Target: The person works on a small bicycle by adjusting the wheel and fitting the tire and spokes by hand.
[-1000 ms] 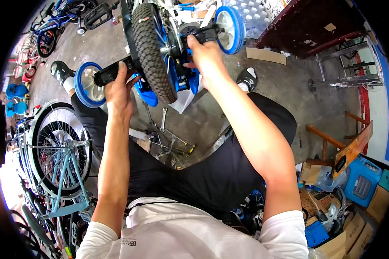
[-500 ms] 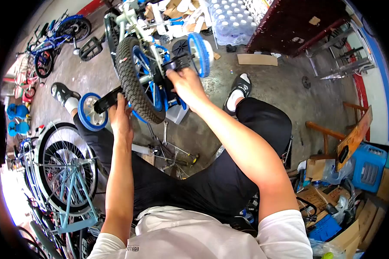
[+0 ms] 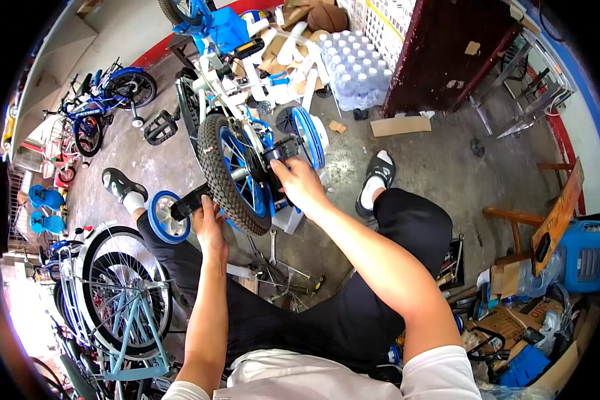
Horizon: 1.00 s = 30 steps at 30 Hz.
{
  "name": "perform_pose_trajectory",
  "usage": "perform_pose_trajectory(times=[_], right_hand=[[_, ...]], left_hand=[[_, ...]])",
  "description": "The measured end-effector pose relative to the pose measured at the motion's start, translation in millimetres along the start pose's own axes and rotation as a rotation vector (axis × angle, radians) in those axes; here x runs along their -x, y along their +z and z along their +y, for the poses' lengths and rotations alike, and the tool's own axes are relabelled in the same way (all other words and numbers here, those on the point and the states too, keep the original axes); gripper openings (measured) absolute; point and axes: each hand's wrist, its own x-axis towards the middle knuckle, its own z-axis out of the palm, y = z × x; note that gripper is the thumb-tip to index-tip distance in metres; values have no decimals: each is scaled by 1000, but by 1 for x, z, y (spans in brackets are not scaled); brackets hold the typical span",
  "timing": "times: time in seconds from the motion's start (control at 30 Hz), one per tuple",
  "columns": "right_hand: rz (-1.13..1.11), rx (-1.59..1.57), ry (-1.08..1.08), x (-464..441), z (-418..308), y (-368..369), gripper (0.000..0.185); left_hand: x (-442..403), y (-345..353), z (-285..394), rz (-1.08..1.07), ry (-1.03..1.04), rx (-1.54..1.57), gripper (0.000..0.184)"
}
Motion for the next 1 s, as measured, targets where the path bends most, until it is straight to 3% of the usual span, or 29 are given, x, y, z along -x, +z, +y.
perform_pose_trajectory(times=[0.2, 0.4, 0.5, 0.63, 0.73, 0.8, 0.87, 0.9, 0.93, 1.0], right_hand=[[18, -103, 4, 3, -3, -3, 42], [75, -30, -70, 7, -8, -10, 39], [128, 56, -87, 3, -1, -9, 40], [187, 180, -136, 0, 6, -6, 42], [200, 215, -143, 3, 0, 0, 41], [233, 145, -166, 7, -3, 13, 26], [280, 74, -225, 18, -10, 31, 25], [244, 52, -198, 17, 3, 21, 27], [204, 22, -171, 20, 10, 18, 31], [156, -12, -19, 28, 13, 18, 27]], left_hand=[[0, 4, -8, 43, -71, -99, 47], [1, 17, -11, 79, 31, -374, 49], [6, 15, -6, 126, 164, -281, 42], [2, 9, -1, 143, 256, -212, 47], [4, 8, -3, 110, 157, -207, 43], [0, 5, -21, 49, 207, -230, 34], [18, 8, -2, 92, 335, -265, 33], [28, 4, -1, 1, 217, -294, 51], [37, 3, -7, 72, 371, -422, 48], [69, 7, 4, 72, 356, -269, 43]])
